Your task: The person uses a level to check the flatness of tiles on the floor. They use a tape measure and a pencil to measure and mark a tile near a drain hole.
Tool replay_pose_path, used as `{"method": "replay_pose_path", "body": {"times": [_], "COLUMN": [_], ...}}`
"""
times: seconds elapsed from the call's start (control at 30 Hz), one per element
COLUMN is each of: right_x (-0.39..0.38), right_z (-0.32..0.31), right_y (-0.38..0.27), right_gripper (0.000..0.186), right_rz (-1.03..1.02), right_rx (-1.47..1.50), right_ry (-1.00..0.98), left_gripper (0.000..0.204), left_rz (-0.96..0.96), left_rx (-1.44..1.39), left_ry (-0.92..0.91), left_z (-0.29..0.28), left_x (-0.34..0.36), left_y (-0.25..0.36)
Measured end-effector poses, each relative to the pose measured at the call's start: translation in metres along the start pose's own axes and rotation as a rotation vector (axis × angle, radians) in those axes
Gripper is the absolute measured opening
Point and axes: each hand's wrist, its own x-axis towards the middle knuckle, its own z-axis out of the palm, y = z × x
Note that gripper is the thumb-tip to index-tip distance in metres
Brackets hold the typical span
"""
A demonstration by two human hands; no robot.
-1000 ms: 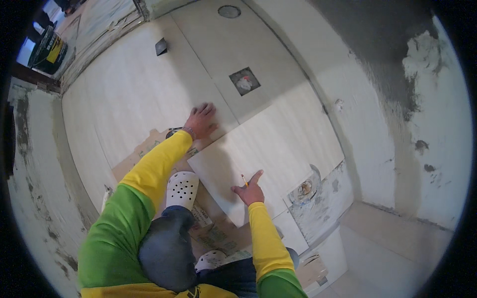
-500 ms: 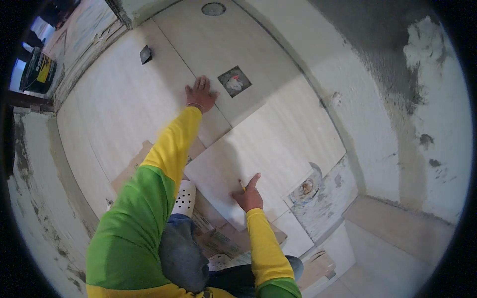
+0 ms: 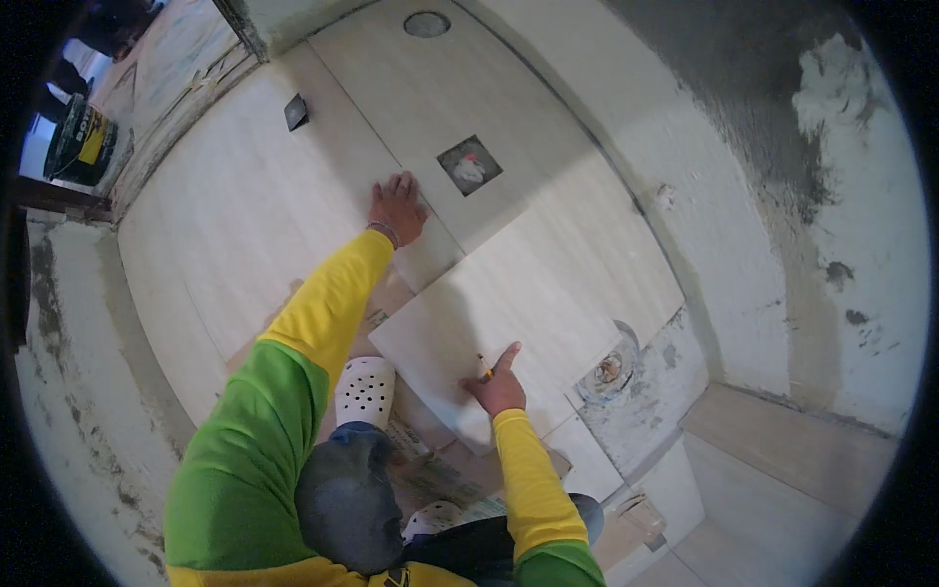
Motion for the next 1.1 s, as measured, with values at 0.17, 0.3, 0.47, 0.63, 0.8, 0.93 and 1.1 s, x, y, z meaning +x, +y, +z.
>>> {"method": "replay_pose_path", "body": {"times": [0.17,0.3,0.47,0.63,0.8,0.93,1.1], "right_x": [0.008,0.014,0.034,-0.024,-0.065,-0.123,-0.163], "right_z": [0.012,0.024,0.027,-0.009,-0.014,0.0,0.005], "right_y": [0.011,0.017,0.063,-0.004,-0.008,0.005,0.017], "right_gripper": [0.139,0.142,0.127,0.078,0.031,0.028,0.035], "right_rz": [-0.069,-0.107,-0.315,-0.206,-0.318,-0.53,-0.518], "right_rx": [0.079,0.049,0.093,0.525,0.726,0.548,0.337], "right_ry": [0.022,0.038,0.272,0.112,0.028,-0.033,-0.148], "left_gripper": [0.067,0.074,0.074,0.065,0.062,0.052,0.031], "left_rz": [-0.018,-0.133,-0.013,-0.018,-0.035,0.05,0.084], "left_rx": [-0.103,-0.206,-0.141,-0.216,-0.215,-0.229,-0.516], "left_ry": [-0.05,-0.24,-0.253,-0.307,-0.016,0.226,0.299], "left_z": [-0.001,0.007,-0.011,-0.024,-0.016,0.007,0.021], "left_x": [-0.028,-0.053,-0.101,-0.157,-0.214,-0.235,-0.223], "left_y": [-0.002,-0.025,-0.032,-0.059,-0.059,-0.078,-0.089]}}
